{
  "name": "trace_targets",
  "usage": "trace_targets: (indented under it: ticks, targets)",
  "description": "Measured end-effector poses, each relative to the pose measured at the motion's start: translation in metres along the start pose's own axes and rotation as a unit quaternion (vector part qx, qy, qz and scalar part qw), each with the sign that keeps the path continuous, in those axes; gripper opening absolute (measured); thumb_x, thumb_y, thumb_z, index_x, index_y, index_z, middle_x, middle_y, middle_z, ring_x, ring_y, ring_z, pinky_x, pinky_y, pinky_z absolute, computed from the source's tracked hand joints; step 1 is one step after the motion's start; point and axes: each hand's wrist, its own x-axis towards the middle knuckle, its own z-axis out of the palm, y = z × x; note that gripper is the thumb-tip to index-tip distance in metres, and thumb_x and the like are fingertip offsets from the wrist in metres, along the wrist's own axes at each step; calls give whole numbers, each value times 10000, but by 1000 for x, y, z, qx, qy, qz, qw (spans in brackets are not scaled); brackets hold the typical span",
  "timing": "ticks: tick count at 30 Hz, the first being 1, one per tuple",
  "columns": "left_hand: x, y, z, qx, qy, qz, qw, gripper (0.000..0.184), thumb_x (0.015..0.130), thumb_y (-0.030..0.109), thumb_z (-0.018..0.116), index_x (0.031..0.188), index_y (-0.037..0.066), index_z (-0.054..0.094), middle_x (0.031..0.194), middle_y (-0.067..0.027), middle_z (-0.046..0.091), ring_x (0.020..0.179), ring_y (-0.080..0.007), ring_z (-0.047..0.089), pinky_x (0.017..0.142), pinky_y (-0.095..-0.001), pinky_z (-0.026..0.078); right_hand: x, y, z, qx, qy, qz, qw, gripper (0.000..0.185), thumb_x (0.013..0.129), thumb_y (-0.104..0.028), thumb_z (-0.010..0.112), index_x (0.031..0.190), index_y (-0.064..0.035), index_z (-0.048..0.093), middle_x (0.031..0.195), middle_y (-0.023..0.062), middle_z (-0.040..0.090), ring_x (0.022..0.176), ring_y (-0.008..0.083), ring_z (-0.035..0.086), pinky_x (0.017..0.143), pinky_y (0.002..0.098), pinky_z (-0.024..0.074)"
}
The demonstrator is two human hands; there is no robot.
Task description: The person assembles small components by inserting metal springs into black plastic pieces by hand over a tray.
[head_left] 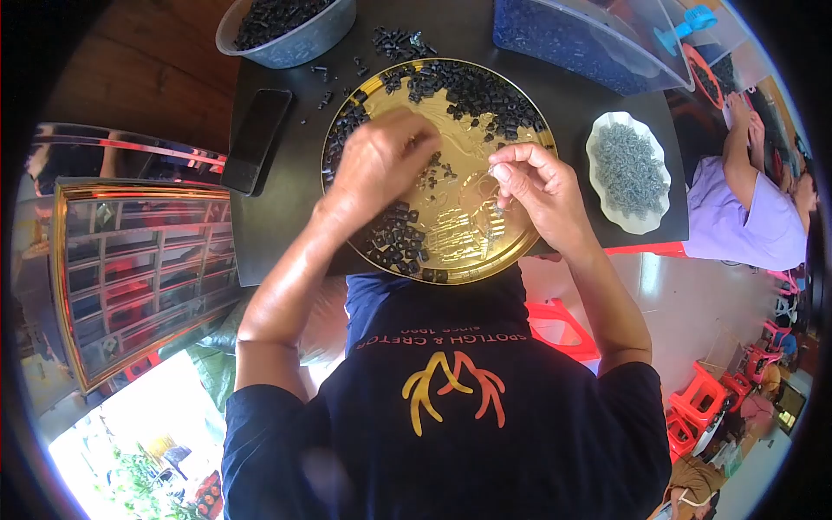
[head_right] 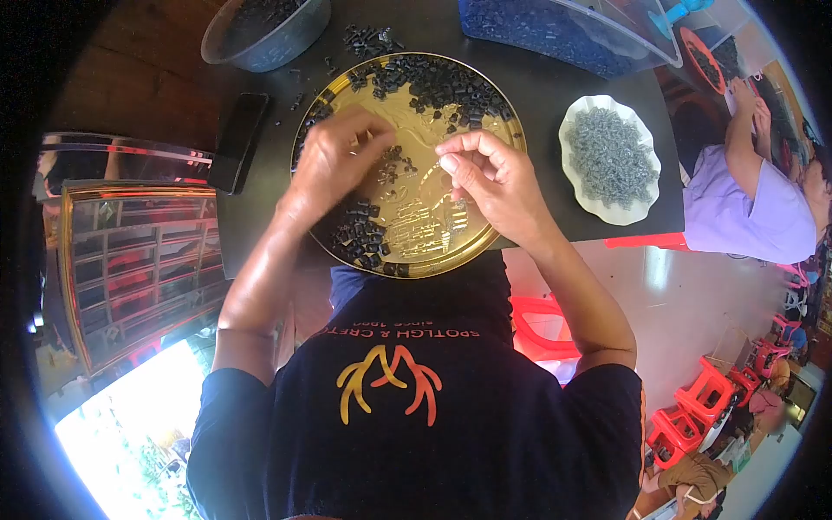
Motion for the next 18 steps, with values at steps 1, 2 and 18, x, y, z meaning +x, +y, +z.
trace_targets:
  ticks: [1, 2, 18]
  targets:
    - [9, -6, -3, 11, 19, 11, 1000, 121, 823, 112, 702, 890, 12, 692, 847, -97, 663, 679, -220, 622, 627, -319, 489, 0, -1, -1, 2, -2, 7, 1000, 157, 952, -78, 608, 1082, 10, 613, 951, 41, 626, 736, 65, 578, 676, 222, 498]
    - [18, -11, -5, 50, 23, 22, 998, 129, 828, 110, 690, 929, 30, 692, 868, -98, 663, 719, -252, 629, 669, -339, 498, 0, -1, -1, 5, -4, 15, 1000, 159, 952, -85, 611, 1079, 11, 612, 948, 40, 624, 733, 66, 576, 676, 222, 496]
    - [55, -29, 6, 234, -11, 108, 966, 156, 811, 155, 692, 928, 52, 686, 937, -88, 625, 934, -287, 613, 821, -394, 511, 1, -5, -3, 14, -6, 23, 1000, 164, 955, -107, 612, 1068, 12, 613, 894, 28, 625, 692, 61, 559, 641, 210, 473]
